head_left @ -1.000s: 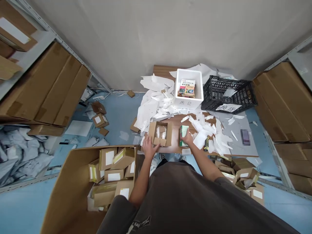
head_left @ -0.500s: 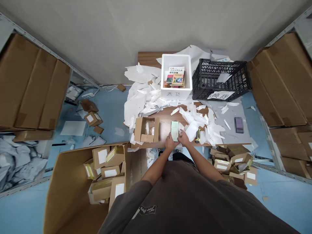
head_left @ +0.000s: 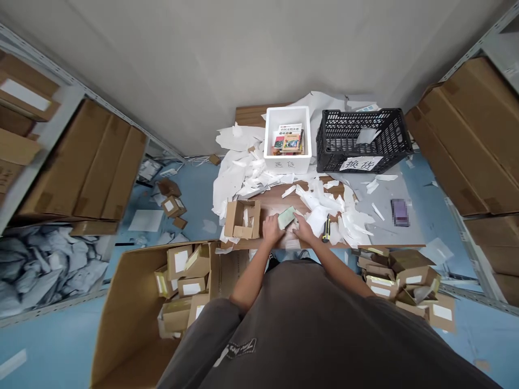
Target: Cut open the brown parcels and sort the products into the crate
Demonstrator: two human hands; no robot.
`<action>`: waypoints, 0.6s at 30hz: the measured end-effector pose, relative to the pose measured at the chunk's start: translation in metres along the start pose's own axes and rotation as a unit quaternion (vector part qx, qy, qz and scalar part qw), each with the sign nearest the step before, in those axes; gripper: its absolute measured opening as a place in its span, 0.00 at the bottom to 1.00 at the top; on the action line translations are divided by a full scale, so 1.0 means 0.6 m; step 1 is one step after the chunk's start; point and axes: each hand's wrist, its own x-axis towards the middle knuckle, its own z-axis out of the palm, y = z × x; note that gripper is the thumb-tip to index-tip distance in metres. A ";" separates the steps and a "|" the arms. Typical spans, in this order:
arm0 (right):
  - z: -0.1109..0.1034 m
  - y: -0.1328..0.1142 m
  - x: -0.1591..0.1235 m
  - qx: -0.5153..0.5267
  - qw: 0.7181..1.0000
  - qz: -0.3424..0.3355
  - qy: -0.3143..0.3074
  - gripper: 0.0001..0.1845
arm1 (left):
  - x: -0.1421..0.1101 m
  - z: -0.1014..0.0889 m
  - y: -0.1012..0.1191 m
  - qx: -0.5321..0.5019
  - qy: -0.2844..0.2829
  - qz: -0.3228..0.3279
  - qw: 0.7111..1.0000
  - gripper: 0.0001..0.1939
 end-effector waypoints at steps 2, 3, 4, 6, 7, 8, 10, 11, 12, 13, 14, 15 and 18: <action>0.004 -0.016 0.018 0.009 0.999 -0.042 -0.013 0.53 | 0.015 -0.021 0.008 0.017 -0.024 0.074 0.997 0.41; 0.006 -0.021 0.025 0.015 0.998 -0.056 -0.019 0.54 | 0.024 -0.027 0.012 0.018 -0.039 0.106 0.993 0.41; 0.007 -0.024 0.030 0.022 0.997 -0.064 -0.022 0.53 | 0.032 -0.031 0.016 0.012 -0.052 0.133 0.990 0.41; 0.009 -0.022 0.037 0.036 0.997 -0.063 -0.014 0.51 | 0.046 -0.034 0.019 -0.019 -0.068 0.167 0.983 0.43; 0.008 -0.018 0.039 0.042 0.998 -0.056 -0.005 0.49 | 0.051 -0.033 0.019 -0.038 -0.068 0.173 0.982 0.44; 0.007 -0.014 0.041 0.047 0.998 -0.047 0.005 0.47 | 0.055 -0.032 0.017 -0.055 -0.064 0.174 0.981 0.45; 0.002 -0.003 0.043 0.055 0.998 -0.030 0.016 0.44 | 0.058 -0.027 0.012 -0.080 -0.053 0.166 0.981 0.44; -0.001 0.002 0.045 0.061 0.998 -0.023 0.016 0.44 | 0.058 -0.024 0.008 -0.090 -0.050 0.160 0.982 0.42; -0.004 0.006 0.047 0.069 0.997 -0.017 0.011 0.44 | 0.058 -0.022 0.005 -0.100 -0.049 0.154 0.982 0.40; -0.006 0.011 0.049 0.079 0.997 -0.014 0.005 0.43 | 0.058 -0.022 0.001 -0.112 -0.049 0.149 0.981 0.37; -0.008 0.015 0.053 0.091 0.996 -0.014 -0.003 0.43 | 0.060 -0.022 -0.002 -0.127 -0.049 0.145 0.980 0.32; -0.009 0.019 0.056 0.101 0.995 -0.017 -0.012 0.44 | 0.063 -0.024 -0.004 -0.142 -0.047 0.140 0.979 0.28; -0.010 0.028 0.066 0.114 0.992 -0.026 -0.039 0.46 | 0.085 -0.035 -0.002 -0.191 -0.035 0.113 0.974 0.21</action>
